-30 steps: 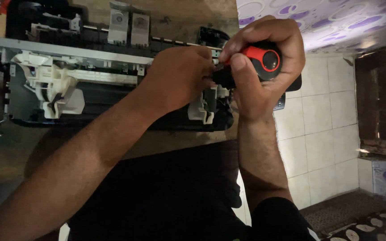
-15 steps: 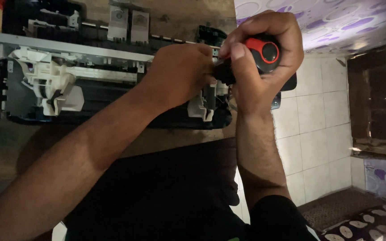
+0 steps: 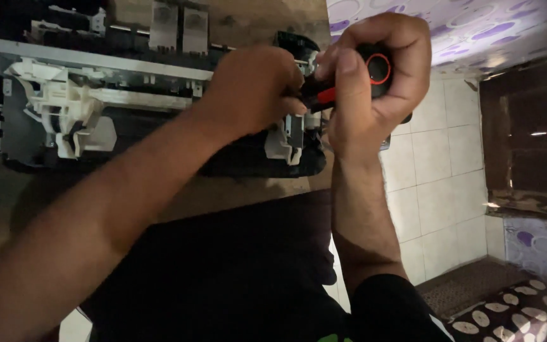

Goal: Disassembling and manipulating the internal components of a printer using a screwdriver.

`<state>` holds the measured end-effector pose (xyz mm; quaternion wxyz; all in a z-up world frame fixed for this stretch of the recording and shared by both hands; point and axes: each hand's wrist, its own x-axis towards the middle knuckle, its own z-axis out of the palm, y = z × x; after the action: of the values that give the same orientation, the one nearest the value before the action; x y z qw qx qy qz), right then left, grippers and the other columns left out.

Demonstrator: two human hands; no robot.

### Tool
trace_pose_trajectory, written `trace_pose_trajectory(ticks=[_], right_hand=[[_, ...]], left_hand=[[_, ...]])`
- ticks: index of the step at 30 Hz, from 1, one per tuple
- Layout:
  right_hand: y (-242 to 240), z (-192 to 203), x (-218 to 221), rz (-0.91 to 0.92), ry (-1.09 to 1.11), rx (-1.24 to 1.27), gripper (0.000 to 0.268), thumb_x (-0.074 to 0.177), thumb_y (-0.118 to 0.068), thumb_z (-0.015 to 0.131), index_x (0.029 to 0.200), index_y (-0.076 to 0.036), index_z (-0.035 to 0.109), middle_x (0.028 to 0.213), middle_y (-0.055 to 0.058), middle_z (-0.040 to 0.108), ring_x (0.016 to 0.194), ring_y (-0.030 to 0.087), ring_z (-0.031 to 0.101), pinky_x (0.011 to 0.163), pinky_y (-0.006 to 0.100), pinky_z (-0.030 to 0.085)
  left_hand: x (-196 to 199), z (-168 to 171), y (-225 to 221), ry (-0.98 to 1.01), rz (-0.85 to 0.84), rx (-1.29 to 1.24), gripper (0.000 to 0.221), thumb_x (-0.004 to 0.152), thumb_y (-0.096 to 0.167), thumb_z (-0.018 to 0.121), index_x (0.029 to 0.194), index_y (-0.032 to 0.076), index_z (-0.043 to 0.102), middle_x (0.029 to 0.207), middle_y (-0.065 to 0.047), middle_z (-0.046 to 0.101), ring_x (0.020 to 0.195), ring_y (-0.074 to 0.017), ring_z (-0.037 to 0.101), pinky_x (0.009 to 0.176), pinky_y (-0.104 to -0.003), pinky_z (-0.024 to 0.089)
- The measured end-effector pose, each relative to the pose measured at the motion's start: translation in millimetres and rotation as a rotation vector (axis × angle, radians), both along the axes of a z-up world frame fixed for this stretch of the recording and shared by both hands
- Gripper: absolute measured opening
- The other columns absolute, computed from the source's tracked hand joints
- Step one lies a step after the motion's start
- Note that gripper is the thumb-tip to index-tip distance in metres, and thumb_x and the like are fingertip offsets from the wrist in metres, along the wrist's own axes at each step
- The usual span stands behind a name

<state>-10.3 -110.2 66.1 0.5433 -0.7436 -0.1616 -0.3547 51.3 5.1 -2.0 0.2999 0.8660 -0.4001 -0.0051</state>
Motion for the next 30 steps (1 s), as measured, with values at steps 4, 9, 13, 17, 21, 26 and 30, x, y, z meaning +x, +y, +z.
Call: trace_pose_trajectory(ticks=[4, 9, 13, 17, 21, 26, 30], right_hand=[[-8, -6, 16, 0.083, -0.067, 0.116, 0.007, 0.094, -0.008, 0.052, 0.099, -0.010, 0.046, 0.080, 0.008, 0.048, 0.052, 0.020, 0.047, 0.052, 0.033, 0.040], [-44, -23, 37, 0.318, -0.016, 0.231, 0.013, 0.100, -0.016, 0.057, 0.102, -0.008, 0.046, 0.072, 0.012, 0.040, 0.053, 0.023, 0.043, 0.053, 0.037, 0.041], [-79, -39, 58, 0.808, 0.027, 0.277, 0.015, 0.101, -0.016, 0.052, 0.114, -0.008, 0.053, 0.075, 0.009, 0.043, 0.054, 0.022, 0.045, 0.060, 0.041, 0.050], [-87, -43, 83, 1.067, 0.013, 0.196, 0.028, 0.102, -0.033, 0.046, 0.120, -0.016, 0.058, 0.072, 0.004, 0.050, 0.058, 0.020, 0.055, 0.049, 0.036, 0.040], [-76, -29, 63, 0.893, 0.093, 0.097, 0.036, 0.100, -0.041, 0.051, 0.123, -0.014, 0.053, 0.095, 0.018, 0.047, 0.088, 0.033, 0.050, 0.081, 0.048, 0.041], [-50, -15, 14, 0.326, 0.183, 0.043, 0.070, 0.097, -0.031, 0.082, 0.153, -0.011, 0.046, 0.109, 0.021, 0.061, 0.097, 0.034, 0.065, 0.090, 0.045, 0.059], [-20, -3, 6, 0.005, 0.063, 0.039, 0.024, 0.104, -0.012, 0.070, 0.119, -0.014, 0.052, 0.095, 0.012, 0.057, 0.082, 0.020, 0.057, 0.076, 0.032, 0.050]], left_hand=[[21, -16, -1, 0.190, -0.126, -0.131, 0.030, 0.082, 0.032, 0.091, 0.082, 0.009, 0.071, 0.094, -0.006, 0.065, 0.082, -0.0299, 0.064, 0.060, -0.048, 0.042], [21, -12, 1, 0.246, -0.153, -0.161, 0.020, 0.091, 0.026, 0.083, 0.086, 0.010, 0.072, 0.091, -0.004, 0.061, 0.079, -0.0265, 0.061, 0.062, -0.046, 0.042], [23, -34, -6, 0.186, -0.172, -0.244, 0.013, 0.099, 0.023, 0.079, 0.099, 0.011, 0.074, 0.093, -0.004, 0.058, 0.073, -0.0305, 0.056, 0.060, -0.053, 0.046], [28, -43, -15, 0.062, -0.174, -0.230, 0.032, 0.092, 0.035, 0.085, 0.078, 0.010, 0.070, 0.084, -0.003, 0.059, 0.071, -0.0257, 0.058, 0.059, -0.046, 0.039], [20, -29, -10, 0.161, -0.146, -0.227, 0.033, 0.092, 0.030, 0.088, 0.075, 0.009, 0.069, 0.082, -0.003, 0.058, 0.067, -0.0246, 0.057, 0.056, -0.044, 0.042], [17, -28, -10, 0.117, -0.103, -0.315, 0.026, 0.080, 0.029, 0.092, 0.074, 0.012, 0.074, 0.079, -0.004, 0.064, 0.065, -0.0235, 0.060, 0.049, -0.042, 0.040], [17, -30, -14, 0.053, -0.062, -0.355, 0.033, 0.073, 0.037, 0.098, 0.070, 0.013, 0.076, 0.072, -0.003, 0.063, 0.061, -0.0255, 0.059, 0.045, -0.044, 0.037]])
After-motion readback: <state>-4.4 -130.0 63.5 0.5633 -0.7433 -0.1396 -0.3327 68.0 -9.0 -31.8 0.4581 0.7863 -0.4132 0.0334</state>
